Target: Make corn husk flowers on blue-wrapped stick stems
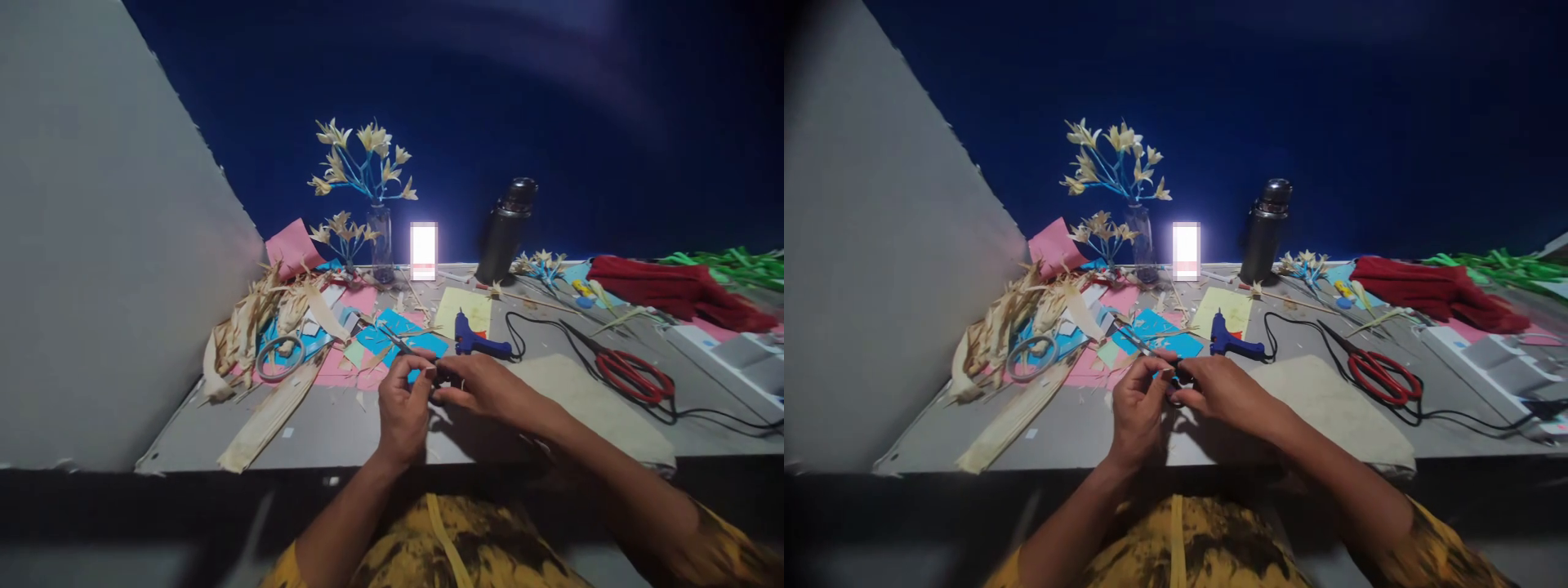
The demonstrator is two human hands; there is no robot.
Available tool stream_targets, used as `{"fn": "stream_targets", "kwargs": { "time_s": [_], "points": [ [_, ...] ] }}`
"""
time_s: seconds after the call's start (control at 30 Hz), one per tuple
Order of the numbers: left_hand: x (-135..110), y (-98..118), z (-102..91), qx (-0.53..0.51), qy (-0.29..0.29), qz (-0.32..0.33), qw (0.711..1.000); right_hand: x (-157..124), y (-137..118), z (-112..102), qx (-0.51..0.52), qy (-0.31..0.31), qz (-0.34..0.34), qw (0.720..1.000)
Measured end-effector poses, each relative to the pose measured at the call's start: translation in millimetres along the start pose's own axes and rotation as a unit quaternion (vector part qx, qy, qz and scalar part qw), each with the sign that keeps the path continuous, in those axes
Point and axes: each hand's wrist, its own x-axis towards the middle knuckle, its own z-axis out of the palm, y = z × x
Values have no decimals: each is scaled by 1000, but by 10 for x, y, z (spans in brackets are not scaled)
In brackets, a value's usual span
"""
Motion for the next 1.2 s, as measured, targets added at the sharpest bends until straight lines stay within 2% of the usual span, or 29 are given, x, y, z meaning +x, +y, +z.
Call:
{"fn": "stream_targets", "kwargs": {
  "time_s": [0.07,0.13,0.23,0.3,0.37,0.43,0.53,0.63,0.77,0.87,0.93,1.0,1.07,1.13,1.2],
  "points": [
    [21,35,-46,-37,3,-17,999,-30,-22,44,64,49,-7,997],
    [39,53,-90,-64,4,-25,998,-75,-55,146,85,154,-20,984],
    [67,54,-142,-72,12,-8,997,-146,-126,284,89,310,-54,945],
    [79,47,-160,-58,-13,2,998,-161,-179,285,110,365,-52,923],
    [74,37,-156,-36,-65,6,997,-126,-214,212,132,366,-16,921],
    [48,26,-132,-2,-108,22,994,-47,-218,113,141,335,22,931],
    [-14,14,-78,59,-131,62,988,95,-179,27,129,301,41,944],
    [-66,11,-39,96,-137,68,984,188,-146,58,105,294,30,950],
    [-84,3,-37,107,-138,31,984,213,-129,150,77,281,4,957],
    [-77,2,-50,109,-141,8,984,214,-94,189,-10,283,-11,959],
    [-73,15,-55,98,-139,-13,985,223,-53,178,-75,308,9,948],
    [-69,39,-57,71,-143,-40,986,222,-5,121,-91,335,44,937],
    [-59,65,-64,33,-149,-69,986,172,40,14,-55,345,69,934],
    [-40,79,-84,-11,-142,-103,984,34,77,-126,-8,325,74,943],
    [-11,74,-117,-59,-119,-145,980,-206,117,-271,11,276,74,958]
  ]
}}
